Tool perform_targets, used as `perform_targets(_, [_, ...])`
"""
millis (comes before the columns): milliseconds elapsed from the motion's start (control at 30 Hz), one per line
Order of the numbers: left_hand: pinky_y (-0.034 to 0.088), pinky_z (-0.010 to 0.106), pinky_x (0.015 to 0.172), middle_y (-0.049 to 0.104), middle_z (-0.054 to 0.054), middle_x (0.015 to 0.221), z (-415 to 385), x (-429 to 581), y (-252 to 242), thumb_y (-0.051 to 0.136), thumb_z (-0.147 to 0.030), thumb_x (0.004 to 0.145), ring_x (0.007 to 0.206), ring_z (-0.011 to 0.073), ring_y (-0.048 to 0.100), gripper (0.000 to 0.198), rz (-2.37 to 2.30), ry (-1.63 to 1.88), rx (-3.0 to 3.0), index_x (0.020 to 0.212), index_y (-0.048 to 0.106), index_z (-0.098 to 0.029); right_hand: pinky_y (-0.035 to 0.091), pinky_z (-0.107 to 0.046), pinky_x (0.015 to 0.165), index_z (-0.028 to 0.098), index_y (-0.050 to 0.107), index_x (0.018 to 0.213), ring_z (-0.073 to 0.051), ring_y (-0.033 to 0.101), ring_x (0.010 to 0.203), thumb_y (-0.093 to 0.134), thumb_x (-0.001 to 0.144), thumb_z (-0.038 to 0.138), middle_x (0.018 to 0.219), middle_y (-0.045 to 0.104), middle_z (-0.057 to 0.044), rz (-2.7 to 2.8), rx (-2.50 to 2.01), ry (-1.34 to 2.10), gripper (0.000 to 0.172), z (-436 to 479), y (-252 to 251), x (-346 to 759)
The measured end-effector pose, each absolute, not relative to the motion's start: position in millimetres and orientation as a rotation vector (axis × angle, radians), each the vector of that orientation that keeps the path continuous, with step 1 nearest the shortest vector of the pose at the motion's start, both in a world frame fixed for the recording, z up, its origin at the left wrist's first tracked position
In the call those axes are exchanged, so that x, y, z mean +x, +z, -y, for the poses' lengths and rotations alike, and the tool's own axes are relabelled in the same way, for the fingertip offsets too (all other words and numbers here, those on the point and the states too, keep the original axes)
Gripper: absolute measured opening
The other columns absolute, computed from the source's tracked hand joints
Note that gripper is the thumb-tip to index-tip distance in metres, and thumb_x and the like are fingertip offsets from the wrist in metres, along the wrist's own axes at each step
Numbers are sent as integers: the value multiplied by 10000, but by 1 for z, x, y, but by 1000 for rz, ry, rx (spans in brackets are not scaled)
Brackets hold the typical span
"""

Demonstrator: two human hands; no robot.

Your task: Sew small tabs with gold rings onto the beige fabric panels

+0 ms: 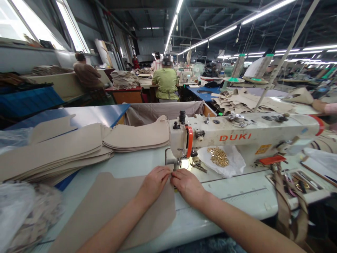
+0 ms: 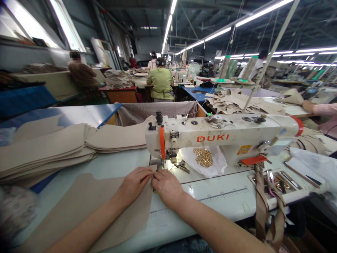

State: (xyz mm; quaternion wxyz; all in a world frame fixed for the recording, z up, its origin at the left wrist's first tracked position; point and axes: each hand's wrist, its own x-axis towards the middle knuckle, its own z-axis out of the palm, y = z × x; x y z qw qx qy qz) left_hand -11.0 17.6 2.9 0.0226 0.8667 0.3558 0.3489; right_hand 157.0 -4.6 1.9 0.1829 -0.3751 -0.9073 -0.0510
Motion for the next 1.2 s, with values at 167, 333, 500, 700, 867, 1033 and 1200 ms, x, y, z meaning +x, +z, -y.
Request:
perform_targets(167, [538,292,716,678,43,799,-19,-1,2,415,-174,911,764,163,617,238,-1083,1107,2720,802,627,-168,454,-302,786,137,625,790,-200,542,842,632,821,190,855,628,-52,2587,-1022,-165,61,4,5,166])
perform_targets(333, [536,289,719,678,37,796,-24,15,0,412,-166,909,767,162,617,233,-1085,1077,2726,826,630,-177,454,-299,784,132,620,828,-197,542,854,622,829,185,891,634,-50,2564,-1058,-150,52,4,5,182])
perform_targets(500, [533,312,762,689,52,831,-34,23,0,406,-157,912,801,173,624,233,-1093,1049,2767,854,632,-156,454,-312,801,132,612,846,-202,544,890,592,851,171,942,637,-57,2577,-1071,-136,45,-6,1,191])
perform_targets(700, [529,321,770,690,49,805,-44,27,0,396,-171,920,791,177,627,259,-1125,988,2778,831,638,-153,469,-323,724,127,608,863,-214,563,901,611,837,159,982,642,-67,2596,-1109,-126,41,-14,3,195])
perform_targets(867, [530,314,768,694,42,801,-46,26,1,387,-172,922,798,174,633,280,-1157,948,2788,822,648,-166,469,-326,697,123,615,884,-223,568,919,598,846,151,1011,645,-83,2600,-1121,-150,50,-14,5,195])
perform_targets(1033, [531,296,756,705,41,826,-48,26,1,390,-174,922,798,167,637,285,-1131,963,2801,819,655,-166,466,-319,678,125,614,872,-212,577,877,579,859,148,972,653,-74,2580,-1134,-174,44,-14,4,194])
perform_targets(1200, [531,289,735,706,39,809,-50,27,2,378,-184,929,776,167,636,312,-1130,984,2823,797,660,-170,474,-323,714,124,617,868,-218,574,891,588,851,152,969,654,-76,2571,-1141,-181,44,-15,5,194])
